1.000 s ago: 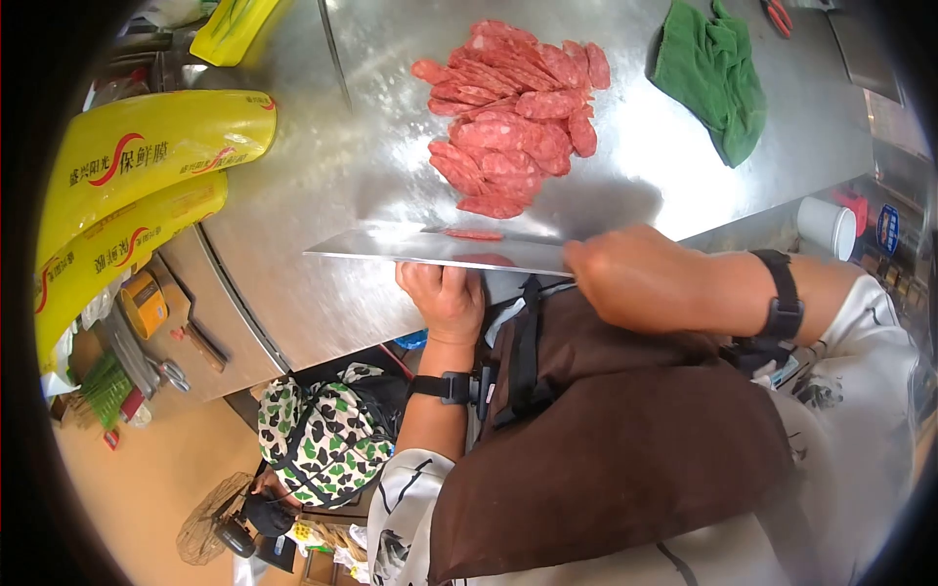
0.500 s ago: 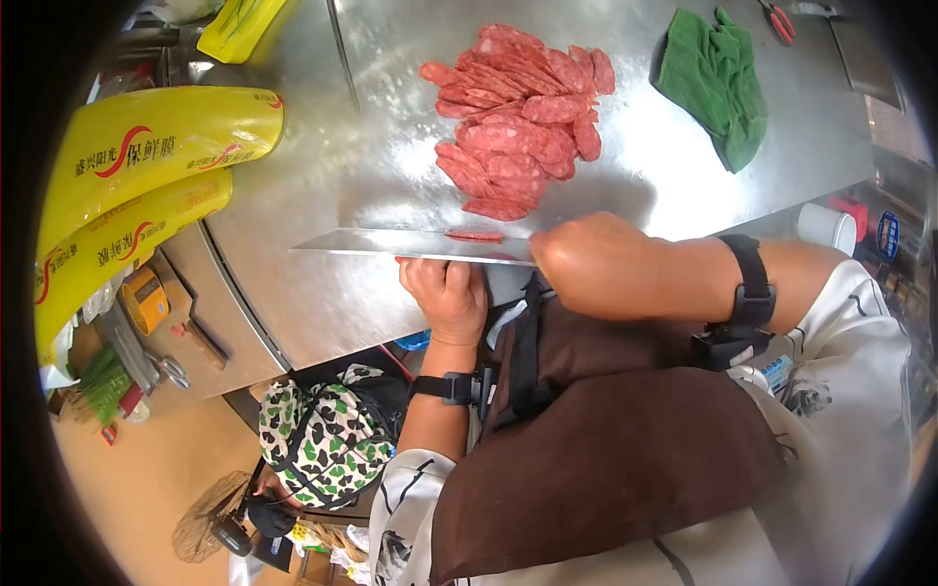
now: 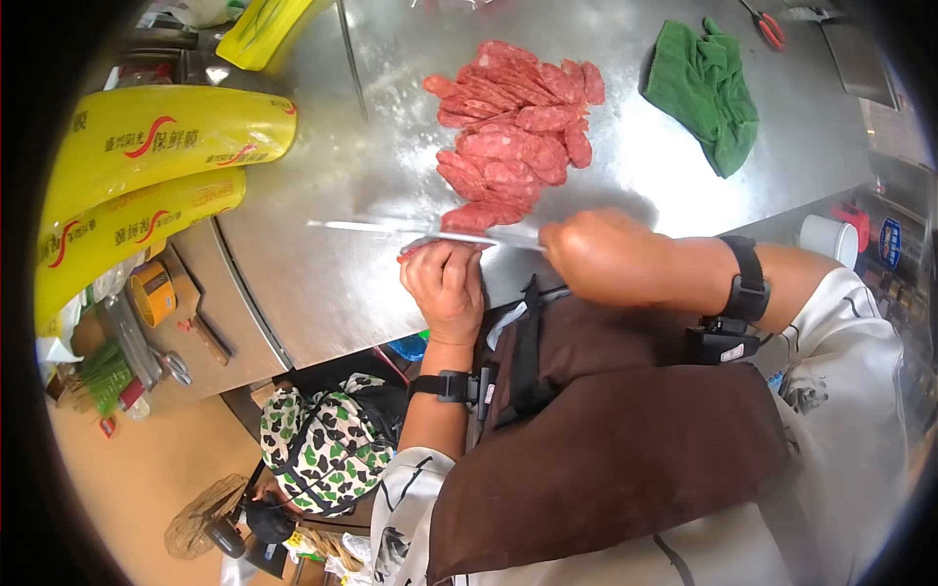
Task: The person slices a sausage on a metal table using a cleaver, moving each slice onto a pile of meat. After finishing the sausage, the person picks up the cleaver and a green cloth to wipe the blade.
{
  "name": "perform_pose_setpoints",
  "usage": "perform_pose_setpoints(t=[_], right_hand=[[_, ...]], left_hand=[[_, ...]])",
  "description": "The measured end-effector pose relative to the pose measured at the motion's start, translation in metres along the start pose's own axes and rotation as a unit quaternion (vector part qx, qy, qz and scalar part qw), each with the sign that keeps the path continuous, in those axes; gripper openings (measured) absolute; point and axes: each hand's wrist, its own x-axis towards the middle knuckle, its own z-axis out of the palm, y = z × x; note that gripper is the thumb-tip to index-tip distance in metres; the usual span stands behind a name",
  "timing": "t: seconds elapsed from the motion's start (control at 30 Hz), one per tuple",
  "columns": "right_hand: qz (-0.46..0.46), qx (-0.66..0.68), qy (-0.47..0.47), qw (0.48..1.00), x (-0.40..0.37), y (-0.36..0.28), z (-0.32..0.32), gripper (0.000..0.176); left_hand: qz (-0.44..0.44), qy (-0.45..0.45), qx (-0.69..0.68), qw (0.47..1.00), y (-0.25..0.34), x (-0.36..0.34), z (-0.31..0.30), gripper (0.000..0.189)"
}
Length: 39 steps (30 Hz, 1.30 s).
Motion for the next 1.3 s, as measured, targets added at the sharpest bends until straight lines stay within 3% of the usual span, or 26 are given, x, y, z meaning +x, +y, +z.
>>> perform_pose_setpoints(t=[0.23, 0.4, 0.53, 1.1, 1.3], right_hand=[[0.021, 0.006, 0.033, 0.999, -0.033, -0.003, -0.017, 0.012], [0.010, -0.015, 0.005, 1.000, -0.047, -0.010, -0.022, 0.007], [0.009, -0.014, -0.025, 1.000, -0.057, -0.015, -0.028, 0.006], [0.018, -0.008, -0.098, 0.995, -0.065, -0.014, -0.031, 0.015], [0.019, 0.013, -0.112, 0.993, -0.057, -0.013, -0.036, 0.016]], left_hand=[[0.001, 0.002, 0.005, 1.000, 0.005, 0.006, -0.006, 0.026], [-0.006, 0.029, 0.008, 1.000, 0.004, -0.001, -0.004, 0.030], [-0.007, -0.020, 0.023, 1.000, -0.001, -0.009, -0.005, 0.037], [-0.023, -0.061, -0.022, 0.998, -0.017, -0.021, 0.000, 0.040], [-0.030, -0.026, -0.008, 0.999, -0.010, -0.016, 0.000, 0.041]])
